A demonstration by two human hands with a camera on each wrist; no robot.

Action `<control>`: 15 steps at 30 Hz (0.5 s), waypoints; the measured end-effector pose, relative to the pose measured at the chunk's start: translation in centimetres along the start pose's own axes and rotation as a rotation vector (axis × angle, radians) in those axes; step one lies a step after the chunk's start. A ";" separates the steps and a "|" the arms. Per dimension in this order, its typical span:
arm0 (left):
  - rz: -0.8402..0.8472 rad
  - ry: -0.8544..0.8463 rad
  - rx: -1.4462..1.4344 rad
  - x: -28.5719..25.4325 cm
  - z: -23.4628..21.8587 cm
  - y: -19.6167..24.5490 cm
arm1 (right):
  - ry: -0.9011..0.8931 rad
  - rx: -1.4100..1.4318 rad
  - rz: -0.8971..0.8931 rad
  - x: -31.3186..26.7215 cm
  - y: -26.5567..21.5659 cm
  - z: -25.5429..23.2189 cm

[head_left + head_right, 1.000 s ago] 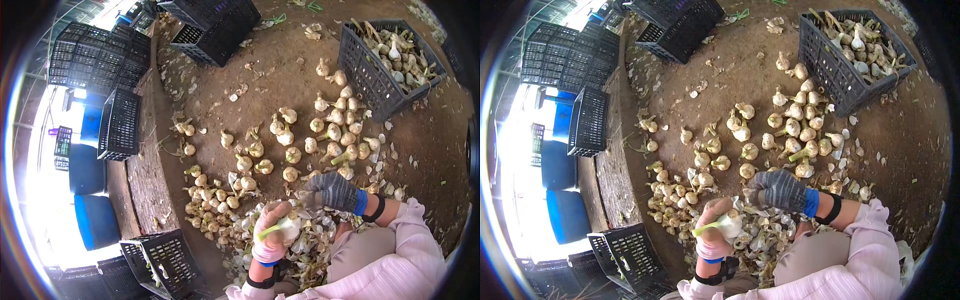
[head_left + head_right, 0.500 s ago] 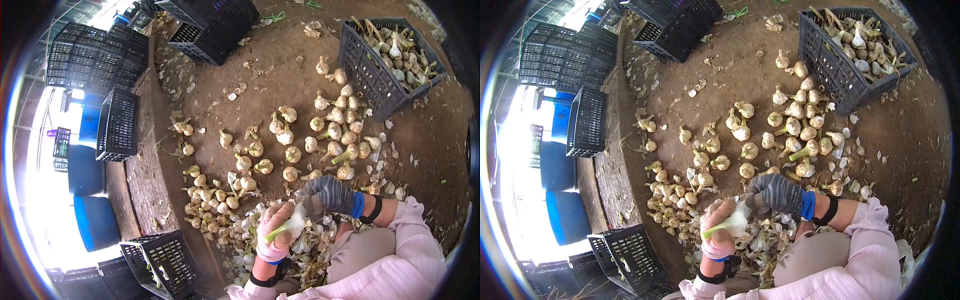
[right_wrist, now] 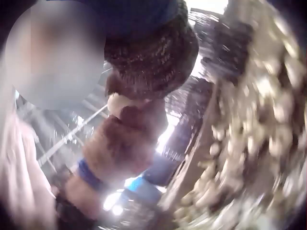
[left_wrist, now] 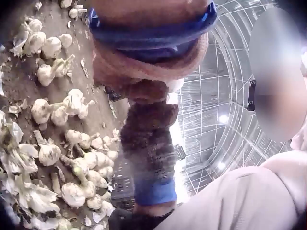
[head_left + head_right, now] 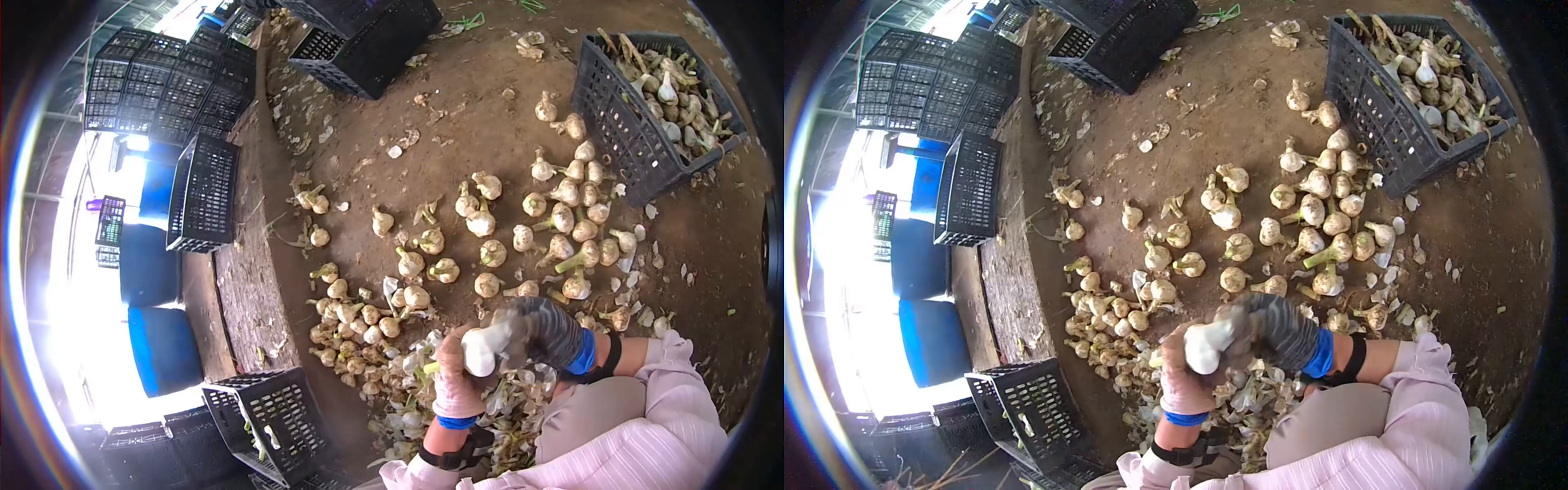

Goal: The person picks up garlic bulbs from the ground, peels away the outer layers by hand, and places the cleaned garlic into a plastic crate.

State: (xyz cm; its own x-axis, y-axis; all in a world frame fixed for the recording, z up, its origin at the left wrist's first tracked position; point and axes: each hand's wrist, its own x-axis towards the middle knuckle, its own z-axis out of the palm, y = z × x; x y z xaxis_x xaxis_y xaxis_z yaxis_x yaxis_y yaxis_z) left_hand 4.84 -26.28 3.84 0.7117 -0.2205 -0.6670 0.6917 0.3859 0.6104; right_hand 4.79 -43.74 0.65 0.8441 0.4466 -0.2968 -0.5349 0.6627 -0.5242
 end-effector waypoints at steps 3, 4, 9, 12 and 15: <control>-0.001 -0.036 -0.306 0.3 0.4 -0.8 | -0.031 0.600 0.272 0.6 1.7 -2.2; 0.039 -0.068 -0.307 0.1 0.3 -0.6 | 0.002 0.548 0.282 0.5 1.9 -2.4; 0.218 -0.155 -0.255 -0.1 -1.3 1.2 | -0.200 -0.482 -0.010 3.1 -1.2 0.5; 0.294 -0.051 -0.230 -0.5 -2.8 1.4 | -0.266 -1.154 -0.365 4.1 0.2 1.3; 0.325 -0.022 -0.225 -0.6 -4.0 1.5 | -0.315 -1.290 -0.136 4.5 0.6 2.2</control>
State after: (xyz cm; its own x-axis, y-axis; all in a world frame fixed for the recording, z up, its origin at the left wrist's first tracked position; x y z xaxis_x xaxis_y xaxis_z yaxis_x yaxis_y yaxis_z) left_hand 5.01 -21.98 3.45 0.8933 -0.0730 -0.4435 0.3875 0.6250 0.6777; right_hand 8.20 -39.96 0.76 0.7493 0.6577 -0.0778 0.1180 -0.2482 -0.9615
